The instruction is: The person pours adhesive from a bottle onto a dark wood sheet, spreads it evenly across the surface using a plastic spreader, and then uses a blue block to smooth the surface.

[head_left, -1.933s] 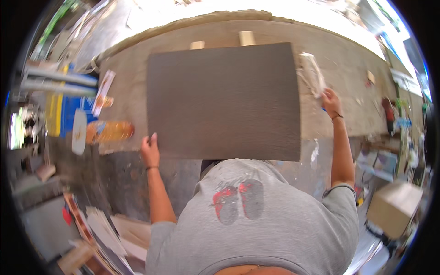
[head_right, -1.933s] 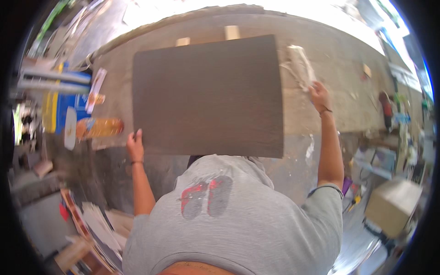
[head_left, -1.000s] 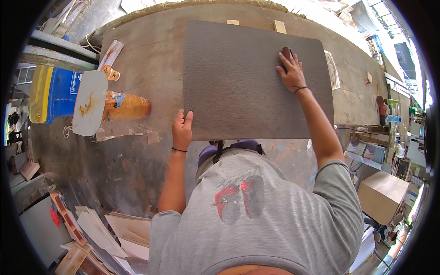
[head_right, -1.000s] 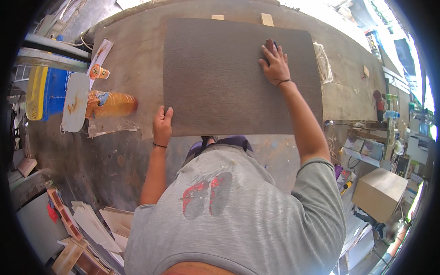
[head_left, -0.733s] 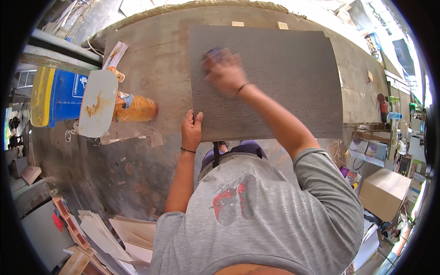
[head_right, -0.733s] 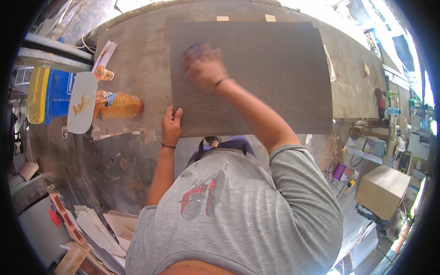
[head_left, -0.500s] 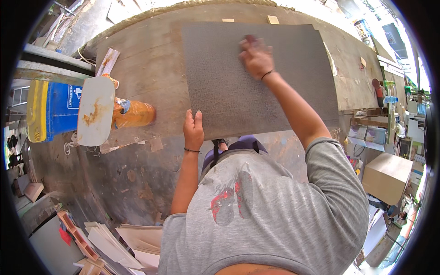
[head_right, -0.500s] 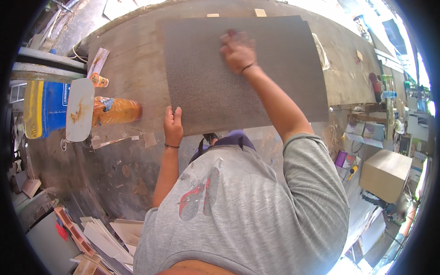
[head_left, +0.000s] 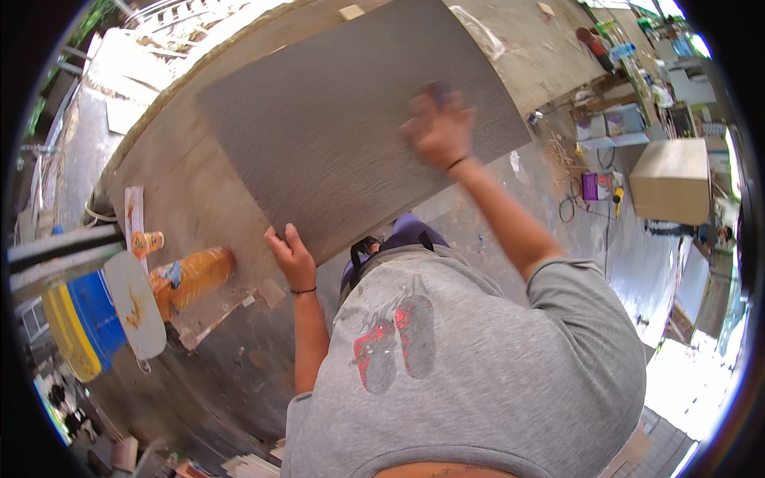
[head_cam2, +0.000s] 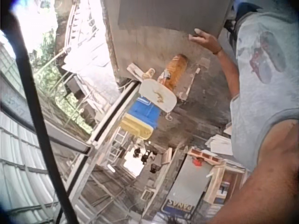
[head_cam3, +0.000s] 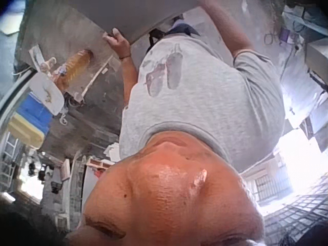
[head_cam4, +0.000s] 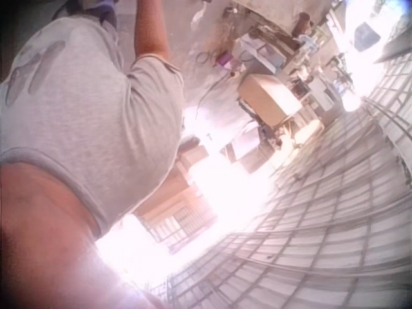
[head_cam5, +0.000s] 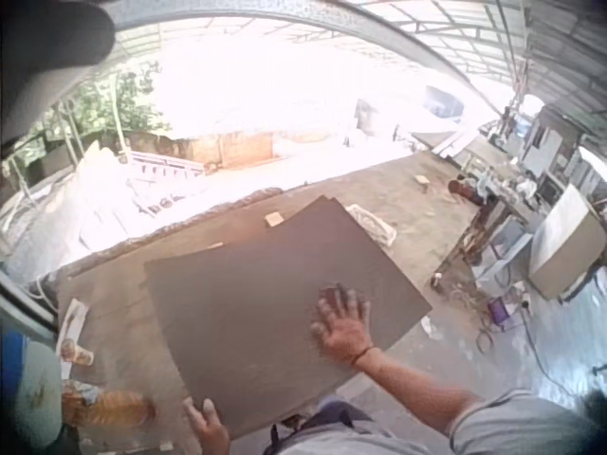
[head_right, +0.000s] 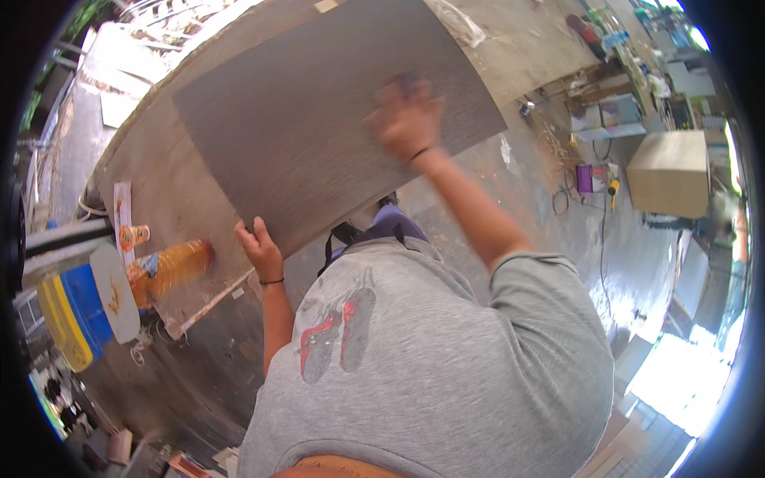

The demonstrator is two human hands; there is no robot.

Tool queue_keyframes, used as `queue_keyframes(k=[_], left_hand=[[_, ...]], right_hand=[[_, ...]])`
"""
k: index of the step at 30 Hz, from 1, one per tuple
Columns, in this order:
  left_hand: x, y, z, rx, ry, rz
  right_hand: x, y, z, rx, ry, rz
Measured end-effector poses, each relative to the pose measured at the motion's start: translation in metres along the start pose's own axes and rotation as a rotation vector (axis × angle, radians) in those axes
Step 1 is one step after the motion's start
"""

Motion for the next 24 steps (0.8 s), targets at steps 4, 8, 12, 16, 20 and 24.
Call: queue_keyframes(k=[4, 8, 12, 16, 20, 24], left_hand=[[0.001, 0.005, -0.004, 0.139, -0.048, 0.008], [0.000, 0.010, -0.001, 0.235, -0.053, -0.013], [0.002, 0.019, 0.003, 0.239, -0.046, 0.026], [0.004, 0.017, 0.004, 0.226, -0.059, -0.042], [0.003, 0.016, 0.001, 0.154, -0.060, -0.101], [-0.001, 0.017, -0.003, 0.322, 0.006, -0.080]], right_hand=[[-0.102, -0.135, -0.005, 0.218, 0.217, -0.675], [-0.019, 0.023, 0.018, -0.018, 0.216, -0.271], [0.014, 0.043, -0.001, -0.021, 0.102, -0.093], [-0.060, -0.177, -0.022, 0.174, 0.020, -0.793], [-0.042, -0.258, -0.033, 0.341, 0.119, -1.037], [0.095, -0.192, -0.024, 0.110, 0.050, -0.744]])
Point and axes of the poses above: each hand's wrist, its own x-axis towards the middle knuckle, its own z-axis out of the palm, y = z × x, the point moved 9 cm from there along x, towards the middle knuckle, and after that the axes turned 12 degrees about -x, right-handed, at the moved point
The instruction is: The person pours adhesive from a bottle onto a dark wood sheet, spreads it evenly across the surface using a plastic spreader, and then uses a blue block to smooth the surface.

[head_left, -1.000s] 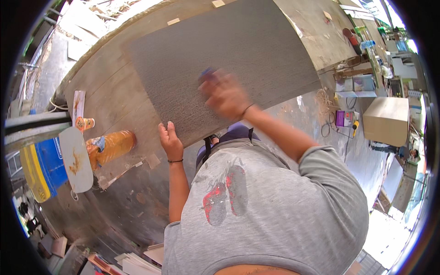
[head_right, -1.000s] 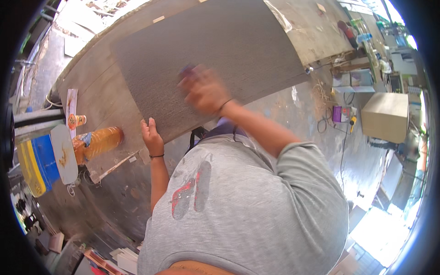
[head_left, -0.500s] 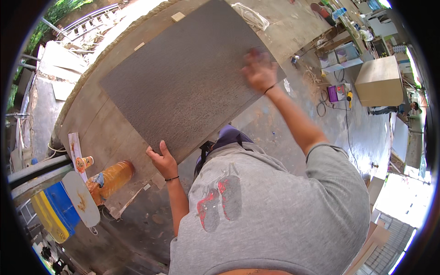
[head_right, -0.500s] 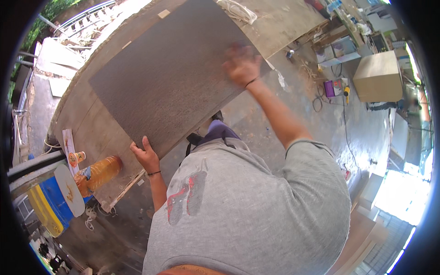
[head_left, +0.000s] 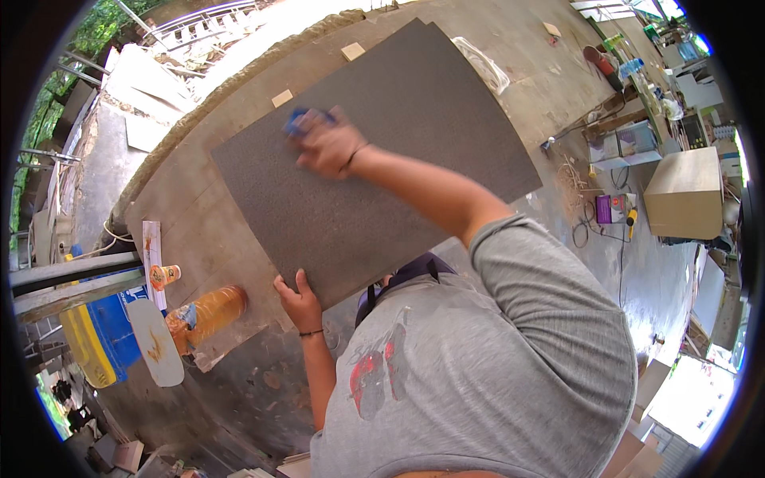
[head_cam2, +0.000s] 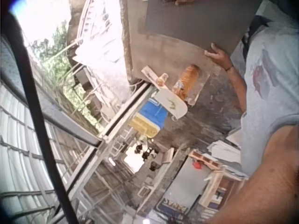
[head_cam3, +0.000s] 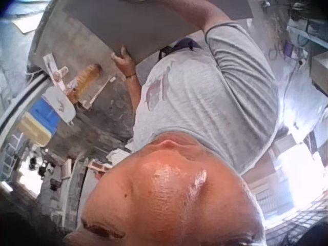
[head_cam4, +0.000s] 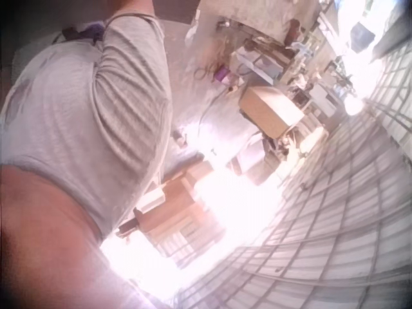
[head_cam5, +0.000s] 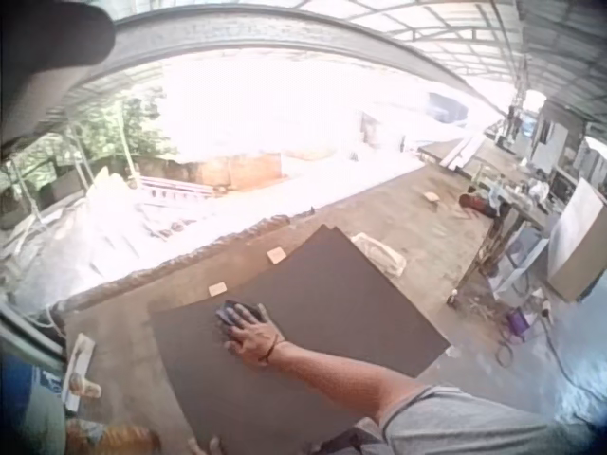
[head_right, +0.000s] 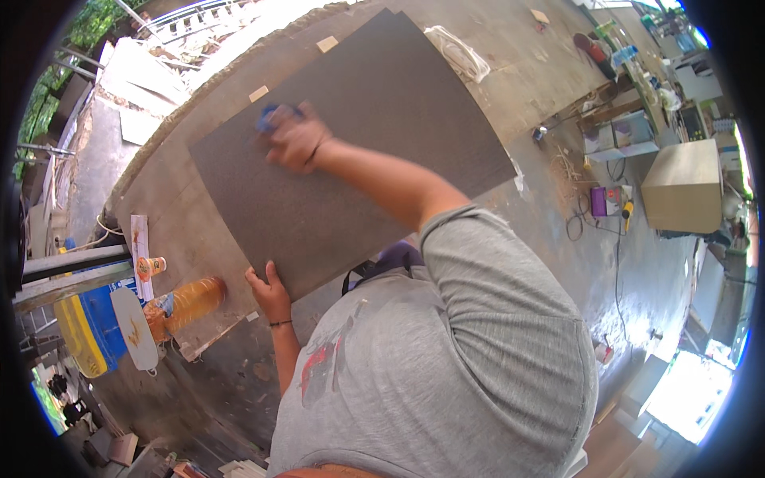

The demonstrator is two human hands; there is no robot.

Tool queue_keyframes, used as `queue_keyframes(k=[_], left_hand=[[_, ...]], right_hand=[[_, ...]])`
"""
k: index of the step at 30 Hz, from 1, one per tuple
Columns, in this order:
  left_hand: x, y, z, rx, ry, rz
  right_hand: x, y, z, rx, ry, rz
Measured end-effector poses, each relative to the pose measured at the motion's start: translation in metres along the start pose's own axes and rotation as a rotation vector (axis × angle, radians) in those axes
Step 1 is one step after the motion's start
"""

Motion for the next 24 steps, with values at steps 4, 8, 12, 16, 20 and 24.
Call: queue_keyframes(k=[4, 8, 12, 16, 20, 24], left_hand=[[-0.003, 0.013, -0.001, -0.034, 0.006, 0.000], [-0.004, 0.000, -0.002, 0.040, 0.036, 0.042], [-0.002, 0.007, 0.000, 0.029, -0.018, -0.025], [-0.005, -0.003, -0.003, 0.149, 0.029, 0.034], [-0.009, 0.010, -0.006, 0.135, 0.041, 0.032], [0.002, 0.022, -0.007, 0.198, 0.071, 0.019]], right_hand=[[-0.001, 0.205, 0.018, -0.119, 0.029, 0.391], [-0.028, 0.282, 0.013, -0.173, 0.073, 0.699], [-0.037, 0.093, -0.005, 0.034, 0.124, 0.142], [-0.072, 0.082, -0.002, 0.028, 0.044, -0.043], [-0.109, 0.326, 0.012, 0.051, -0.106, 0.624], [-0.152, 0.443, -0.029, -0.098, 0.268, 0.747]])
Point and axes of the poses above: each hand's wrist, its own x-axis towards the middle knuckle, its own z-axis out of the palm, y = z × x, the point moved 9 cm from there along x, towards the middle knuckle, and after that the axes turned 12 degrees about -x, right-handed, at the moved point
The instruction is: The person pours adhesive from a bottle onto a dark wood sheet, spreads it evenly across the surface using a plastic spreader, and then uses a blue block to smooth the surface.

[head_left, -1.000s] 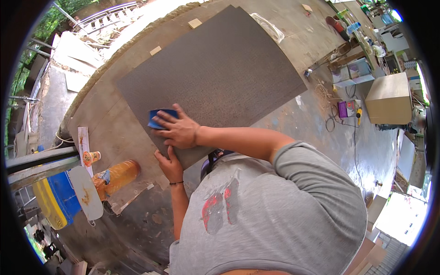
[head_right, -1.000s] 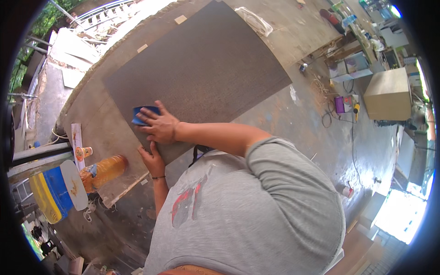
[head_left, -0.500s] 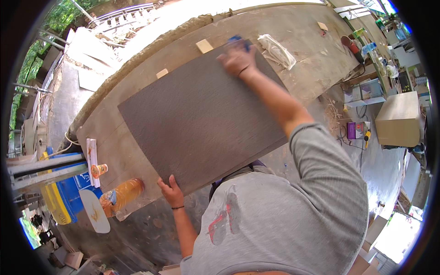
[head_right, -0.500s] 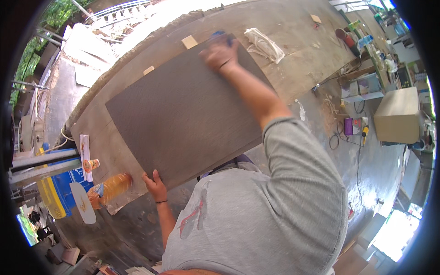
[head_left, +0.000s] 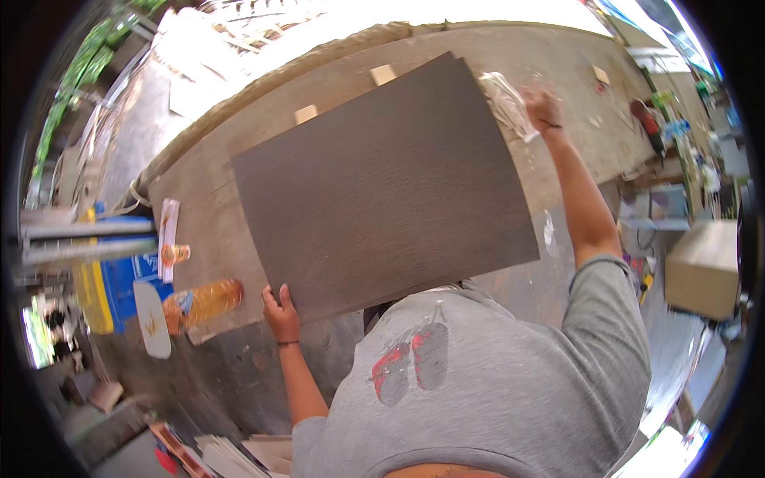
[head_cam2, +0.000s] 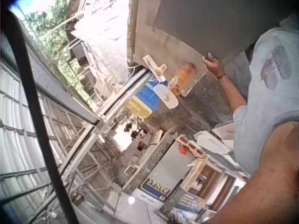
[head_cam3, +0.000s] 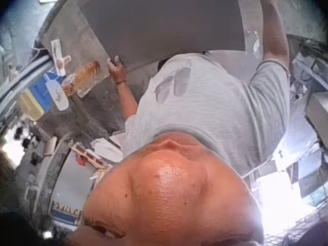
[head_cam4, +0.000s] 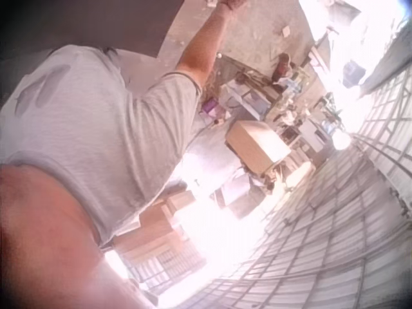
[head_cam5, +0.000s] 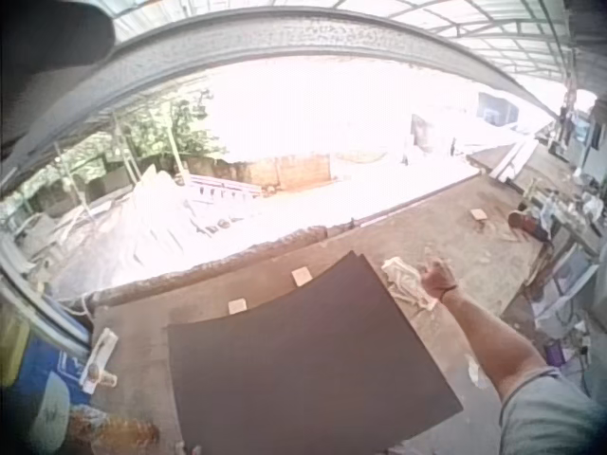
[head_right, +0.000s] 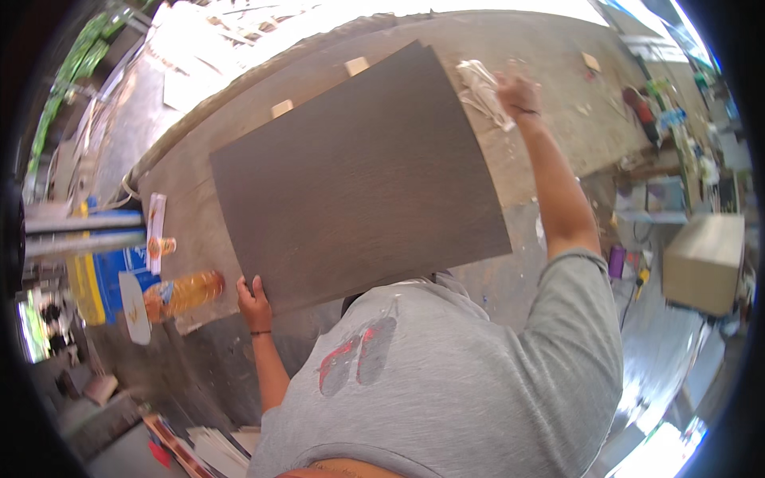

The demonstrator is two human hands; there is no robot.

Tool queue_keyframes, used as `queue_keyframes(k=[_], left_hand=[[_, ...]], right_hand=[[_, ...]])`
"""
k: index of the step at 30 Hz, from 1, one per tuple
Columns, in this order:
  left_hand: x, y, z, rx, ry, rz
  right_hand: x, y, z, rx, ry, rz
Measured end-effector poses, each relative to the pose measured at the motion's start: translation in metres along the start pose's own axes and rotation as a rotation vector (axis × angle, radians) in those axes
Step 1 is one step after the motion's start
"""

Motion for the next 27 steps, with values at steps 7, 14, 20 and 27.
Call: queue_keyframes(k=[7, 14, 20, 27], left_hand=[[-0.011, -0.002, -0.027, -0.166, 0.061, -0.091], [-0.038, -0.114, -0.107, -0.492, 0.741, -0.388], [0.012, -0.113, -0.187, -0.146, 0.825, -0.122], [0.064, -0.001, -0.197, -0.218, 0.729, 0.213]], right_hand=[[0.000, 0.041, 0.064, 0.473, -0.174, -0.036], [-0.023, 0.070, 0.081, 0.861, -0.264, -0.036], [-0.028, 0.009, -0.052, 1.026, -0.144, -0.097], [-0.094, -0.133, -0.167, 1.092, -0.145, -0.465]])
Point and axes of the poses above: each hand's wrist, its own x-axis towards the middle knuckle, its own z-axis out of the palm, y = z × x, the point moved 9 cm from there along x, towards the middle knuckle, and after that the axes turned 12 degrees about -x, right-handed, at the moved point
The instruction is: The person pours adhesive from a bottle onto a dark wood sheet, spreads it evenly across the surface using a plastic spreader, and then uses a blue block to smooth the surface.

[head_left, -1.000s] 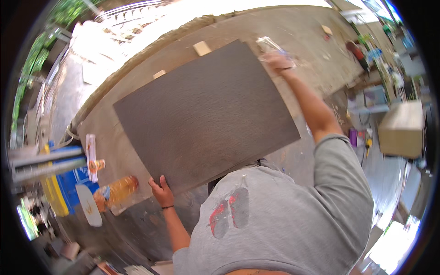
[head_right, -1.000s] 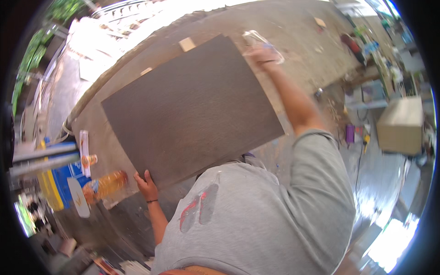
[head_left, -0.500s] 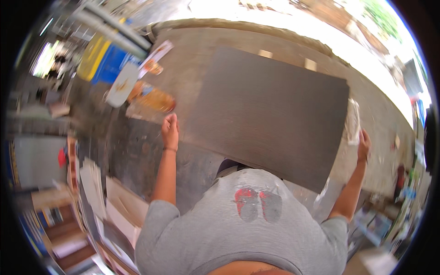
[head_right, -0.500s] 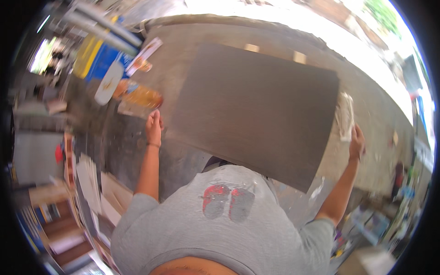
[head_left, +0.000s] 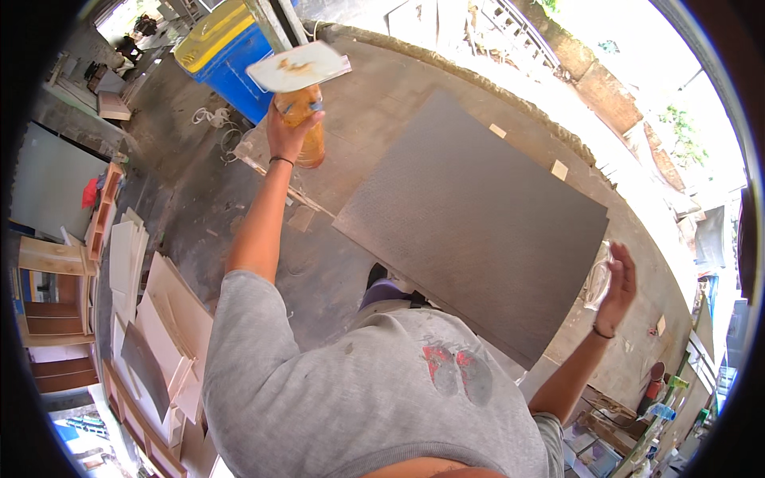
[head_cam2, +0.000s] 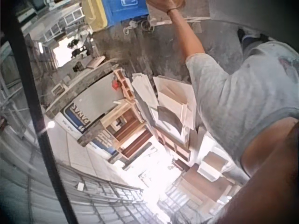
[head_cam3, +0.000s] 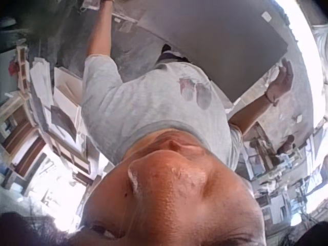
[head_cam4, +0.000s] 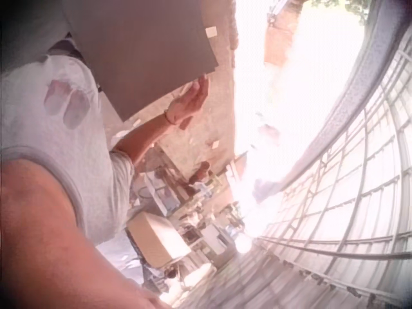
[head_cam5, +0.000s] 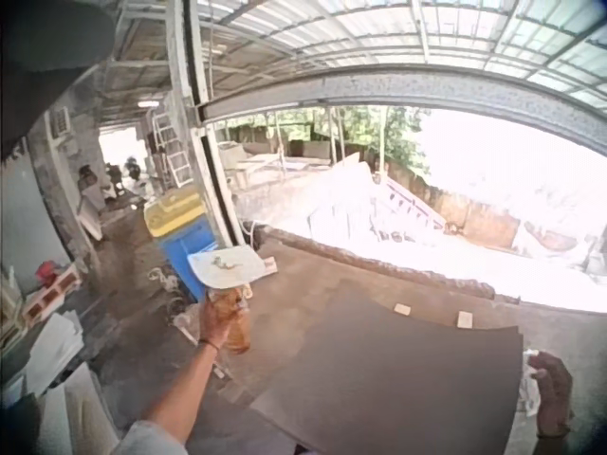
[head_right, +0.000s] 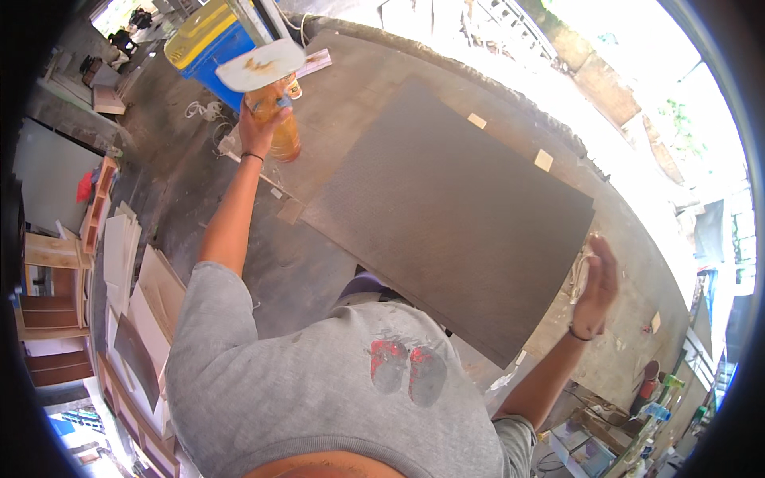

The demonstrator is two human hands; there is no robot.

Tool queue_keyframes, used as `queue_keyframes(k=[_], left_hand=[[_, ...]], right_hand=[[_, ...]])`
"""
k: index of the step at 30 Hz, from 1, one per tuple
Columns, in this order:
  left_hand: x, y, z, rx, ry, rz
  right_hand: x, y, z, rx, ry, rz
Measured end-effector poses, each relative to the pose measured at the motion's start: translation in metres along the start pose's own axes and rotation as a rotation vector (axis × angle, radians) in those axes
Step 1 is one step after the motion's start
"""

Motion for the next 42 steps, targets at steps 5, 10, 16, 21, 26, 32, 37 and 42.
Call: queue_keyframes(k=[5, 10, 16, 21, 26, 32, 37, 42], left_hand=[[0.021, 0.139, 0.063, 0.245, -0.204, 0.411], [-0.006, 0.228, 0.130, 0.235, -0.596, 0.442], [-0.045, 0.263, 0.170, 0.287, -0.838, 0.582], [-0.056, 0.270, 0.188, 0.370, -0.954, 0.714], [-0.059, 0.276, 0.210, 0.609, -1.174, 0.611], [-0.060, 0.238, 0.232, 1.163, -1.441, 0.496], [-0.075, 0.246, 0.255, 1.582, -1.468, 0.604], [-0.095, 0.268, 0.266, 1.723, -1.464, 0.858]], right_hand=[[-0.030, -0.072, 0.108, 0.477, -0.426, 0.087], [-0.057, -0.134, 0.195, 1.343, -0.888, 0.383], [-0.038, -0.115, 0.195, 1.662, -0.619, 0.463], [-0.026, -0.075, 0.148, 1.452, -0.255, 0.561], [-0.036, -0.018, 0.091, 1.263, 0.001, 0.477], [-0.080, 0.053, -0.024, 1.063, 0.453, 0.321], [-0.111, 0.065, -0.043, 1.054, 0.519, 0.358], [-0.130, 0.076, -0.040, 1.129, 0.511, 0.339]])
Point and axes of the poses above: each hand's wrist, its own x-axis towards the middle knuckle, its own z-axis out of the palm, y = z × x, the point moved 9 cm from there along x, towards the middle knuckle, and after that the axes turned 12 degrees about -x, right-handed, at the moved point
